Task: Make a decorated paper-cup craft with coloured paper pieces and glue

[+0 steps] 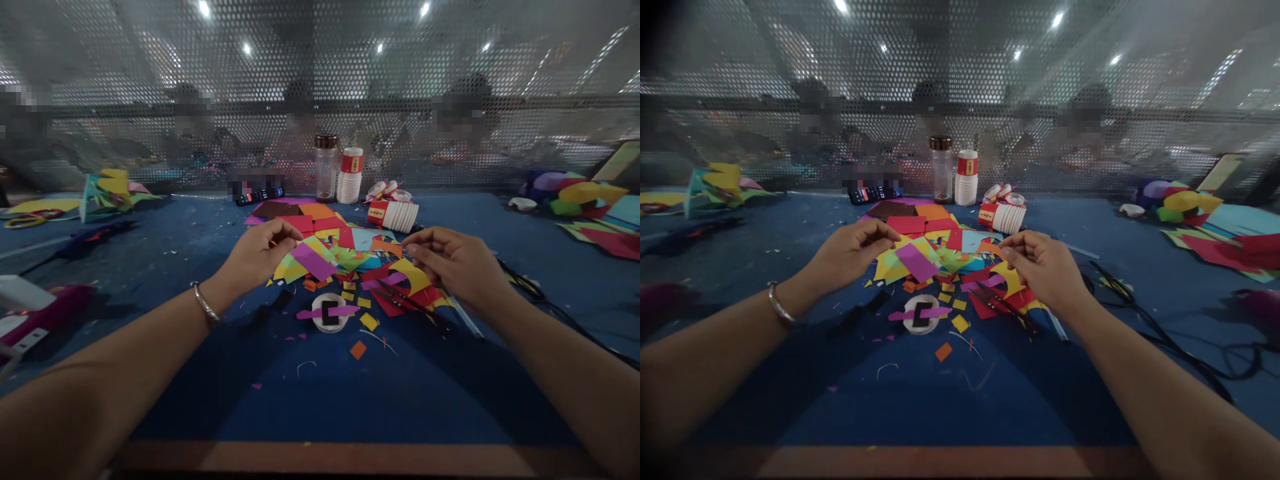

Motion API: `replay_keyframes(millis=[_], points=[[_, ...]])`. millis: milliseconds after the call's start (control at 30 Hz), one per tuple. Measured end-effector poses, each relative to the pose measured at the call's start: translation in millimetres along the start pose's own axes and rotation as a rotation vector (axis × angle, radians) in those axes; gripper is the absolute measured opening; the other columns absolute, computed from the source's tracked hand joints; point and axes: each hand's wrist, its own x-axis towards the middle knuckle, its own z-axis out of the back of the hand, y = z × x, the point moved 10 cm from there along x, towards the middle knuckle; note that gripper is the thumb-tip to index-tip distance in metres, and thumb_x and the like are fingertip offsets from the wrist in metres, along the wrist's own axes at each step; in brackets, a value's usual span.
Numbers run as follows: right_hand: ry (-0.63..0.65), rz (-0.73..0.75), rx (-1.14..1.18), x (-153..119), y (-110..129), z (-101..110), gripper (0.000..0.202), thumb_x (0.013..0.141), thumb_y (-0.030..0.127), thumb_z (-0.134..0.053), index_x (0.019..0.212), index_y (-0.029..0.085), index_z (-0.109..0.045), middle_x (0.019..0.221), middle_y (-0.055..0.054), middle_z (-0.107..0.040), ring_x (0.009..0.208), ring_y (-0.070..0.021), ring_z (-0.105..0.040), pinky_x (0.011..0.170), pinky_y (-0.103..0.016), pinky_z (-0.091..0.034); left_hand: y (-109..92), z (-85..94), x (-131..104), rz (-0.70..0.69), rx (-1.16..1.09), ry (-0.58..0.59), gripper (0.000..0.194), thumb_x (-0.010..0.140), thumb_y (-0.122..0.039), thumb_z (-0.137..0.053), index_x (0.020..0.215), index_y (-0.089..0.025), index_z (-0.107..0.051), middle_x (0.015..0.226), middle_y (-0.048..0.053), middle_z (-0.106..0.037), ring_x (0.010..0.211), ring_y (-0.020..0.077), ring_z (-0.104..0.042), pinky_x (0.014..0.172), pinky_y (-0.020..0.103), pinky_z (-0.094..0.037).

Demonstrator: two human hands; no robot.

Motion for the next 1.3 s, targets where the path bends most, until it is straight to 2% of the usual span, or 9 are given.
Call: replay_keyframes(millis=[233, 400, 533, 733, 967, 1133, 1300], points=[[-0.062, -0.016, -0.004, 6, -9, 12, 0.021, 0.076, 0.038, -0.066, 0.085, 0.019, -0.066, 0.065, 0.000, -0.061, 0.041, -0.0082, -0.044, 0.043, -0.026, -0.035, -2, -7.6, 1, -0.103, 0.222, 0.044, 0.021, 0.090, -0.030, -0.051, 0.097, -0.018, -0.066, 0.098, 0.007, -0.071, 0.088, 0.0211, -0.062, 0.082, 0.035, -0.047], [-0.068, 0.002, -0.137, 9, -7, 19, 0.021, 0.078, 0.041, -0.065, 0.083, 0.021, -0.066, 0.067, -0.001, -0.062, 0.043, -0.0101, -0.045, 0.046, -0.027, -0.037, 3, -13.6, 3, -0.099, 0.321, 0.091, 0.023, 0.088, -0.025, -0.052, 0.102, -0.016, -0.067, 0.106, 0.011, -0.072, 0.097, 0.0250, -0.063, 0.089, 0.040, -0.048], [-0.058, -0.053, -0.256, 14, -15, 29, 0.026, 0.074, 0.046, -0.063, 0.077, 0.020, -0.067, 0.060, 0.000, -0.060, 0.045, -0.0122, -0.047, 0.049, -0.029, -0.040, 10, -16.6, 5, -0.051, 0.413, 0.110, 0.026, 0.086, -0.020, -0.052, 0.104, -0.015, -0.069, 0.108, 0.012, -0.073, 0.100, 0.0264, -0.064, 0.091, 0.041, -0.049], [-0.115, -0.128, -0.305, 18, -23, 50, 0.028, 0.072, 0.046, -0.061, 0.076, 0.019, -0.067, 0.053, 0.002, -0.056, 0.043, -0.0120, -0.046, 0.047, -0.028, -0.035, 16, -21.9, 9, -0.034, 0.461, 0.110, 0.030, 0.089, -0.020, -0.049, 0.109, -0.016, -0.071, 0.110, 0.012, -0.073, 0.103, 0.0272, -0.064, 0.095, 0.042, -0.048], [-0.166, -0.199, -0.352, 21, -36, 68, 0.020, 0.076, 0.037, -0.061, 0.080, 0.019, -0.066, 0.062, -0.001, -0.063, 0.048, -0.0128, -0.050, 0.054, -0.029, -0.041, 16, -30.9, 11, -0.074, 0.492, 0.141, 0.033, 0.092, -0.027, -0.046, 0.110, -0.016, -0.071, 0.106, 0.012, -0.073, 0.102, 0.0289, -0.063, 0.093, 0.044, -0.045], [-0.152, -0.244, -0.391, 23, -42, 72, 0.013, 0.078, 0.031, -0.063, 0.077, 0.018, -0.066, 0.060, 0.000, -0.062, 0.047, -0.0127, -0.050, 0.055, -0.030, -0.040, 19, -34.5, 13, -0.096, 0.486, 0.158, 0.032, 0.094, -0.028, -0.044, 0.108, -0.017, -0.071, 0.103, 0.010, -0.073, 0.102, 0.0272, -0.062, 0.093, 0.042, -0.042], [-0.102, -0.267, -0.366, 22, -42, 66, 0.013, 0.080, 0.029, -0.062, 0.074, 0.018, -0.066, 0.057, 0.001, -0.060, 0.047, -0.0118, -0.049, 0.053, -0.028, -0.039, 19, -35.0, 11, -0.098, 0.452, 0.153, 0.032, 0.095, -0.031, -0.044, 0.108, -0.016, -0.070, 0.102, 0.010, -0.072, 0.100, 0.0263, -0.062, 0.094, 0.041, -0.041]])
